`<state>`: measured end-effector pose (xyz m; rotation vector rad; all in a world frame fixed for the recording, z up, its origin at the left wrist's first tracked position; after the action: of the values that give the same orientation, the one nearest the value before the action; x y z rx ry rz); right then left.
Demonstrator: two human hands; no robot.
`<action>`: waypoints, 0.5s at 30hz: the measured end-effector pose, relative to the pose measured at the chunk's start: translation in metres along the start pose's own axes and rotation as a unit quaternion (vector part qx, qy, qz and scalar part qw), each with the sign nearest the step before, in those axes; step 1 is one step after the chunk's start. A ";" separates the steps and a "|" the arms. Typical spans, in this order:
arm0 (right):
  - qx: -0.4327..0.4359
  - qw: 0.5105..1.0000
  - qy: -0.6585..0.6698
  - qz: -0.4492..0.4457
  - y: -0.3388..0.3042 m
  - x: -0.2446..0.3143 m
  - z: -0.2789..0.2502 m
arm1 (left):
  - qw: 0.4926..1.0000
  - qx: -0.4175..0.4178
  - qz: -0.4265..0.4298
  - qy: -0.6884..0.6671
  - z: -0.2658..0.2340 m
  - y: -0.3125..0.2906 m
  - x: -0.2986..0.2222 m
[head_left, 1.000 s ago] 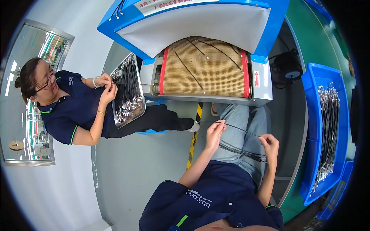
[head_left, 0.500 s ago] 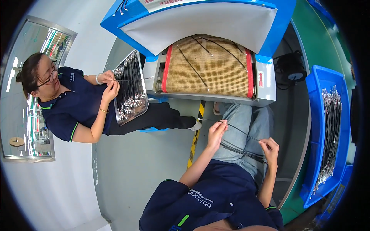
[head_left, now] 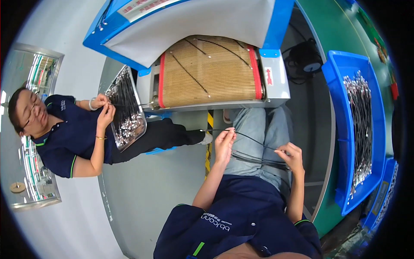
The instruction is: The person places black wires into a machine for processing by hand.
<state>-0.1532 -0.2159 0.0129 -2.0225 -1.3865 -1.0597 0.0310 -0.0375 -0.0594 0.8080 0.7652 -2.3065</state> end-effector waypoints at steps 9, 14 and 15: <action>0.055 0.998 0.010 -0.019 -0.020 -0.041 -0.037 | 1.000 -0.004 0.014 -0.007 0.018 0.005 0.053; 0.046 0.998 -0.017 -0.046 -0.036 -0.067 -0.061 | 1.000 0.009 0.027 -0.003 0.041 0.003 0.080; 0.037 0.997 -0.017 -0.061 -0.039 -0.072 -0.066 | 0.999 -0.007 0.030 0.009 0.046 0.002 0.085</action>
<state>-0.2248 -0.2895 -0.0075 -1.9327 -1.5602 -1.0113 -0.0397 -0.0974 -0.0885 0.8359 0.7543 -2.2404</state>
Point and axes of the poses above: each hand's wrist, its own y-axis towards the middle knuckle, its own z-axis out of the palm, x = y × z, the point moved 2 cm from there along y, towards the middle knuckle, and after that the axes turned 12 degrees about x, right-handed, at the moved point
